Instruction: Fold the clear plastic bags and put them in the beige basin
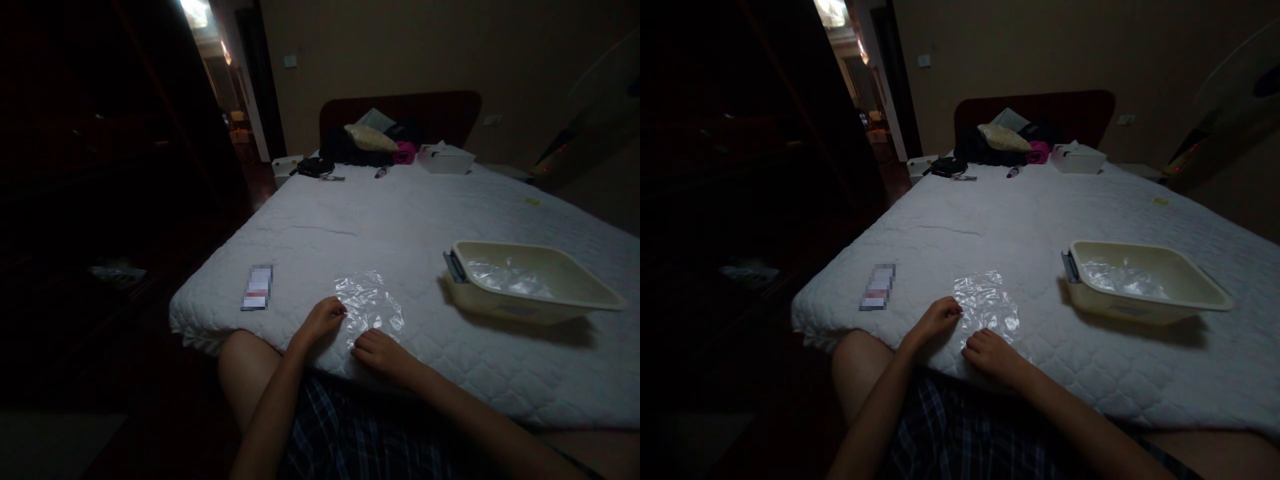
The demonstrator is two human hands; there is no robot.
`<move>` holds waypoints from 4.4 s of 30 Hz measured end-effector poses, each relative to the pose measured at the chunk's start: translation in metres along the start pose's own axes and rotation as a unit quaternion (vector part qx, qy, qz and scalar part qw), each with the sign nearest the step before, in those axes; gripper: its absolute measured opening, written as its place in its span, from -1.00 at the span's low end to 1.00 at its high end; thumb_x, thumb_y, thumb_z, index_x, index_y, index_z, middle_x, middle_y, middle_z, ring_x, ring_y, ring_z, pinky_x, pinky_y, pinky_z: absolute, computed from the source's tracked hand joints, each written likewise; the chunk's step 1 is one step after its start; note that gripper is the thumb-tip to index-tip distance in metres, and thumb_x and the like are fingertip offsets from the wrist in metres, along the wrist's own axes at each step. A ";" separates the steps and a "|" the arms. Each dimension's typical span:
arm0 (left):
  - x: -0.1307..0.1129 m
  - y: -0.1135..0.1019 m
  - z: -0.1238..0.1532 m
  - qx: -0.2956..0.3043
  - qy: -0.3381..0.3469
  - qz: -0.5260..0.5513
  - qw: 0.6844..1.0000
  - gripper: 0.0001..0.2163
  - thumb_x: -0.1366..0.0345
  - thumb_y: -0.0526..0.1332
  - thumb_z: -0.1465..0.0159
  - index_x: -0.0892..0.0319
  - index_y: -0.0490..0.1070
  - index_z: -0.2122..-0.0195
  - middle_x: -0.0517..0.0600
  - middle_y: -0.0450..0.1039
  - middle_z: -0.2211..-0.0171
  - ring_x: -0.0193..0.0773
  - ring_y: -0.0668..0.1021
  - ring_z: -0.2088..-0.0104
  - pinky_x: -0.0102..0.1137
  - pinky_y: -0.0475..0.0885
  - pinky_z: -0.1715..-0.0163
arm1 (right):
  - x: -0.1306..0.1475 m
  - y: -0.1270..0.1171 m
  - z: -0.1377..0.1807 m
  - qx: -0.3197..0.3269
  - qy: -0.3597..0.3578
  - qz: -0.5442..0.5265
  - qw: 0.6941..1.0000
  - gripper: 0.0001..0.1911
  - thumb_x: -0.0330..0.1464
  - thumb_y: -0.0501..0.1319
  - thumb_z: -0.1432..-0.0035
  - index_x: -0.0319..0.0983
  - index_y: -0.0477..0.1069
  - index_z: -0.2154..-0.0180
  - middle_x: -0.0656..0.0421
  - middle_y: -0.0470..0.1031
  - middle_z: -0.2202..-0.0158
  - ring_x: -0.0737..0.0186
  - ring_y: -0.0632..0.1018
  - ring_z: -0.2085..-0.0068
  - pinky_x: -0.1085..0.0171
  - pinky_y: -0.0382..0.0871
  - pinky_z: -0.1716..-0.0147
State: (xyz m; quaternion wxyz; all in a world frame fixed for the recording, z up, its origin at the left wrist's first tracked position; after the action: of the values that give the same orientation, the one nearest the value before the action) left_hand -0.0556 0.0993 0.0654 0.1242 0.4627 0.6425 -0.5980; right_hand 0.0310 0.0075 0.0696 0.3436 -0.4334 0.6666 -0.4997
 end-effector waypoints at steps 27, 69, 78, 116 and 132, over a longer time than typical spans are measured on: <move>0.011 0.005 0.001 0.013 -0.028 0.040 0.999 -0.88 0.37 0.14 -0.13 0.22 0.47 0.38 -0.04 0.42 0.40 -0.33 0.43 0.37 -0.47 0.32 0.34 | 0.007 0.010 0.000 0.049 -0.040 -0.010 0.998 -0.86 -0.41 0.05 -0.19 -0.27 0.35 0.26 0.08 0.41 0.34 0.21 0.38 0.29 0.20 0.22 0.27; -0.005 0.014 0.003 0.024 -0.006 -0.051 0.998 -0.83 0.20 0.20 -0.16 0.14 0.47 0.28 0.02 0.34 0.20 -0.22 0.38 0.16 -0.37 0.30 0.14 | -0.108 0.001 0.014 -0.136 0.315 -0.383 0.858 -0.78 -0.24 0.09 -0.12 -0.25 0.36 0.28 0.16 0.45 0.41 0.26 0.46 0.38 0.26 0.35 0.37; -0.010 0.014 0.002 0.001 -0.002 -0.099 0.995 -0.88 0.25 0.19 -0.16 0.16 0.44 0.33 0.01 0.33 0.23 -0.23 0.39 0.20 -0.38 0.32 0.19 | -0.124 -0.003 0.033 -0.180 0.373 -0.332 0.847 -0.68 -0.29 0.08 -0.10 -0.22 0.23 0.08 0.18 0.42 0.39 0.30 0.44 0.47 0.29 0.34 0.45; -0.032 0.019 0.002 -0.071 0.060 -0.189 0.978 -0.82 0.40 0.08 -0.17 0.18 0.35 0.20 0.07 0.31 0.14 -0.22 0.39 0.17 -0.33 0.35 0.18 | -0.107 -0.027 0.046 -0.182 0.317 -0.110 0.924 -0.76 -0.38 0.03 -0.19 -0.24 0.41 0.16 0.04 0.36 0.22 0.16 0.44 0.20 0.19 0.37 0.21; -0.048 0.036 0.007 -0.065 0.137 -0.172 0.973 -0.75 0.37 0.06 -0.21 0.20 0.32 0.08 0.08 0.40 0.23 -0.18 0.40 0.18 -0.25 0.32 0.18 | -0.057 -0.031 0.069 -0.150 0.208 -0.049 0.965 -0.66 -0.40 0.09 -0.11 -0.26 0.30 0.04 -0.02 0.43 0.16 0.10 0.45 0.15 0.12 0.35 0.18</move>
State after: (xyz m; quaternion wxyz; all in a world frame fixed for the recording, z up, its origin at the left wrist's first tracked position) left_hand -0.0059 0.0669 0.0744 -0.0395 0.4136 0.7609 -0.4984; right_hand 0.1221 0.0307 0.0829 0.1035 -0.3986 0.7688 -0.4891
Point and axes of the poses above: each hand's wrist, its own z-axis away from the middle knuckle, its own y-axis out of the palm, x = y × z, the point moved 9 cm from there along -z, towards the middle knuckle
